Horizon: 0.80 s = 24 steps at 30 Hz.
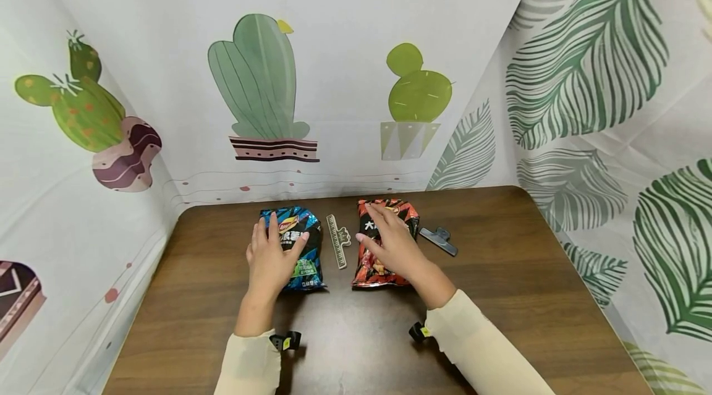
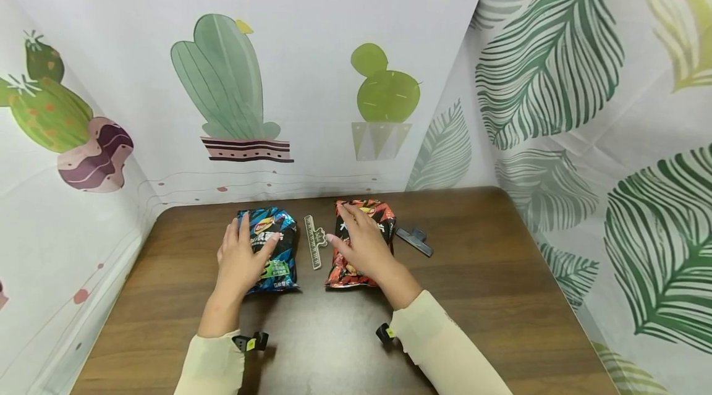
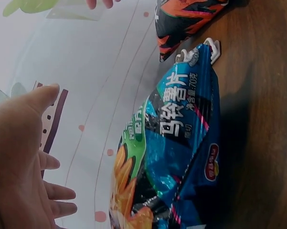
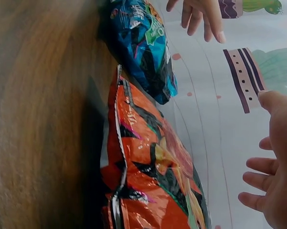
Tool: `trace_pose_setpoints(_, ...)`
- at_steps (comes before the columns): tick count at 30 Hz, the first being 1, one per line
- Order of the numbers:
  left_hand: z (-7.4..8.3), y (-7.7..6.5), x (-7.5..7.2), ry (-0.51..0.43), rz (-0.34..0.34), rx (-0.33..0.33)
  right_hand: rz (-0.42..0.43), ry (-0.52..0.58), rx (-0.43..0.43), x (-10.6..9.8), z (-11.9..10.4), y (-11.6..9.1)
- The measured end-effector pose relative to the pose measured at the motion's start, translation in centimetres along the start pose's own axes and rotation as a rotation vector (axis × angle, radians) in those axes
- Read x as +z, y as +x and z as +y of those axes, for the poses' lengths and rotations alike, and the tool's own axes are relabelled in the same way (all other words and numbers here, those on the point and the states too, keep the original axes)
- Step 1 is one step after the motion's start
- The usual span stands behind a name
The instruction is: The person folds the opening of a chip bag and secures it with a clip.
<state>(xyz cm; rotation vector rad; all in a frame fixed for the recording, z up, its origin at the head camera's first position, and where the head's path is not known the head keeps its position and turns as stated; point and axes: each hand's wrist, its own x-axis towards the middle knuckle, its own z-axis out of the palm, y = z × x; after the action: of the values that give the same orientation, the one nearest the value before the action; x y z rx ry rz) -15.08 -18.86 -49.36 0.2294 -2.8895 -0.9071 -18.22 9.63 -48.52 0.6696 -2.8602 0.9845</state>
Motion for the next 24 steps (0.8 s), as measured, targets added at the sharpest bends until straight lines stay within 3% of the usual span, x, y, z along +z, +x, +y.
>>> trace_pose_setpoints(24, -2.0, -0.7, 0.1, -0.009, -0.011, -0.102, -0.080, -0.002, -0.108, 2.6, -1.8, -0.6)
